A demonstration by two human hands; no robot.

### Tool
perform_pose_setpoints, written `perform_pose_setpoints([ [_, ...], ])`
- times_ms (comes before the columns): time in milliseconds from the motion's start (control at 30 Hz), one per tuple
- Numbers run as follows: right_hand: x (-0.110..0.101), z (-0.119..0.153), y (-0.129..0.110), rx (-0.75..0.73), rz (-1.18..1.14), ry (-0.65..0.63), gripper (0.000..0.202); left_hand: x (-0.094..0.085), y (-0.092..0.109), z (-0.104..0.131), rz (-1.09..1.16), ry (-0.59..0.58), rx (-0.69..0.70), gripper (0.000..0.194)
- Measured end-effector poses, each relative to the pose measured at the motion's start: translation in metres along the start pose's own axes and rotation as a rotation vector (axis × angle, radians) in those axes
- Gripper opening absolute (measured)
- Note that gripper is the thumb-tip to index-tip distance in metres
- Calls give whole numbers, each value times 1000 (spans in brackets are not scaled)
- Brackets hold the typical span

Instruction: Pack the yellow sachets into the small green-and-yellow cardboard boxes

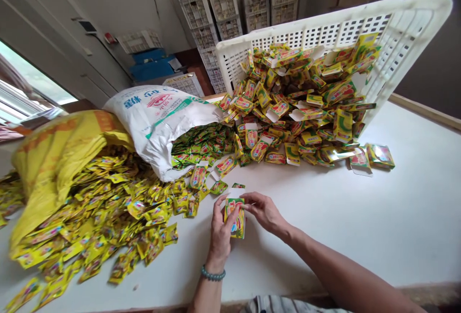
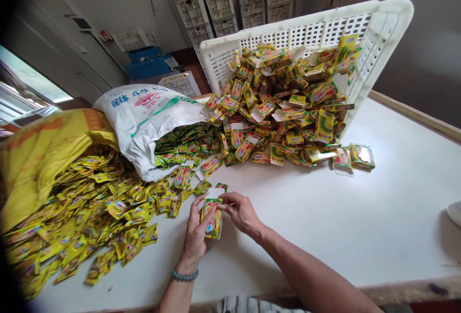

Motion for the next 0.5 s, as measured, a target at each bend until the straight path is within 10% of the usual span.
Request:
perform_pose_setpoints([
  [233, -1, 3, -3, 150, -134, -169, 35, 0, -7, 1, -23, -108, -113, 50],
  [500, -3, 4, -19, 73, 178, -207, 42, -7, -6, 0, 33, 34, -56, 48],
])
Point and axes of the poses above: each hand's wrist, its own z-axis away from the middle knuckle, its own x-axis out of the palm, y = z × x, the point moved 4 cm from there along -z, towards the middle knuckle, and after that the axes turned 12 degrees about -y, right-handed, at the moved point
